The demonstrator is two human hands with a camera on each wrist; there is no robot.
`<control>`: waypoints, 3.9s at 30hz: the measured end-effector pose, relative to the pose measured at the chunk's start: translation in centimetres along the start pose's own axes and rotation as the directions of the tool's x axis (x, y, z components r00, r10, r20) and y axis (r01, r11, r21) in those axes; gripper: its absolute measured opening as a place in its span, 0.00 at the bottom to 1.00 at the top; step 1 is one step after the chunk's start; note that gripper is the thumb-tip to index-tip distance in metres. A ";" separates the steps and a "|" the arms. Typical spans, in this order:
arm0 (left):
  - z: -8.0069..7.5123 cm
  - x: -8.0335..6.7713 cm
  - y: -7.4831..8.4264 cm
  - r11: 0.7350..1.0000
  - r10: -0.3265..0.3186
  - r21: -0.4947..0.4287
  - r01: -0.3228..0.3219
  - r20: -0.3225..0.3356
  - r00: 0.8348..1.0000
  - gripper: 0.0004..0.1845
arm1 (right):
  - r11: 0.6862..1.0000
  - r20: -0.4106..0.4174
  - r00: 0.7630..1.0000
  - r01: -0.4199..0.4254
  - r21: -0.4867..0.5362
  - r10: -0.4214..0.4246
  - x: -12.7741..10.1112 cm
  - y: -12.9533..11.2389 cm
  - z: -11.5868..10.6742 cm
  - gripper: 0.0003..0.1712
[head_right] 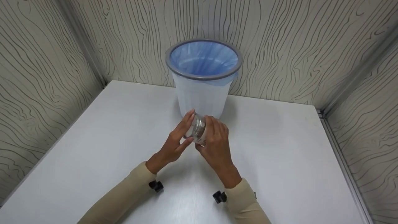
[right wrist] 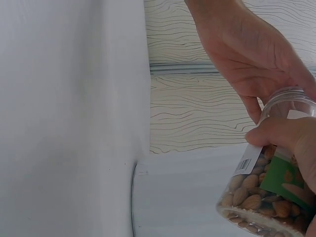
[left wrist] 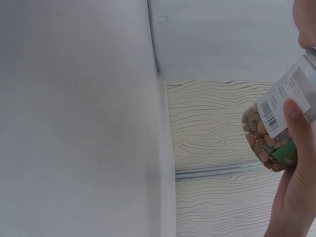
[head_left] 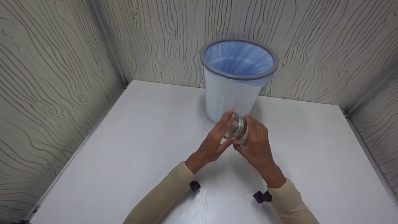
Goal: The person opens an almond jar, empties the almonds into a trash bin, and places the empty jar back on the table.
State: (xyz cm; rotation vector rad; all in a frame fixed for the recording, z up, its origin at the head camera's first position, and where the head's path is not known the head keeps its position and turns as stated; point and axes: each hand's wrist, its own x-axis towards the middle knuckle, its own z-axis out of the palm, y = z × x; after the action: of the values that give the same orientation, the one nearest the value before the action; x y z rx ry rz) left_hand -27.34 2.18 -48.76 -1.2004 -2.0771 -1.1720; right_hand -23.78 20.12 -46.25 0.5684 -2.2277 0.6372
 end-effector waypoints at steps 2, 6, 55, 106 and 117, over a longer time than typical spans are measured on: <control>0.0 -0.2 0.0 1.000 0.006 -0.004 -0.006 0.004 1.000 0.38 | 1.000 -0.003 1.000 0.009 0.013 -0.009 0.0 0.0 0.0 0.58; -0.1 -0.4 -0.2 1.000 0.019 -0.002 -0.019 0.006 1.000 0.38 | 0.999 0.001 0.999 0.032 0.014 -0.032 0.0 0.0 0.0 0.59; -0.7 0.4 0.1 0.998 0.065 -0.017 -0.066 -0.033 0.997 0.38 | 0.995 -0.017 0.999 -0.027 0.099 0.029 -0.5 -1.0 -0.2 0.56; -0.1 0.1 -0.4 0.995 0.102 0.017 -0.101 -0.132 0.986 0.37 | 0.991 -0.038 0.997 -0.068 0.116 0.073 -0.6 -1.2 0.6 0.56; -0.6 0.1 -1.1 0.986 0.167 0.035 -0.165 -0.067 0.984 0.36 | 0.990 -0.028 0.998 -0.051 0.128 0.055 -0.3 -1.4 0.2 0.55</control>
State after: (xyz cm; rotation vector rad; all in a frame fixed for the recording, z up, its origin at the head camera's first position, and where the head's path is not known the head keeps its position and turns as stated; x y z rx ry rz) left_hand -28.37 1.42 -48.82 -1.2732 -1.8970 -1.0873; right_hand -22.89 18.91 -46.24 0.5597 -2.1897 0.8149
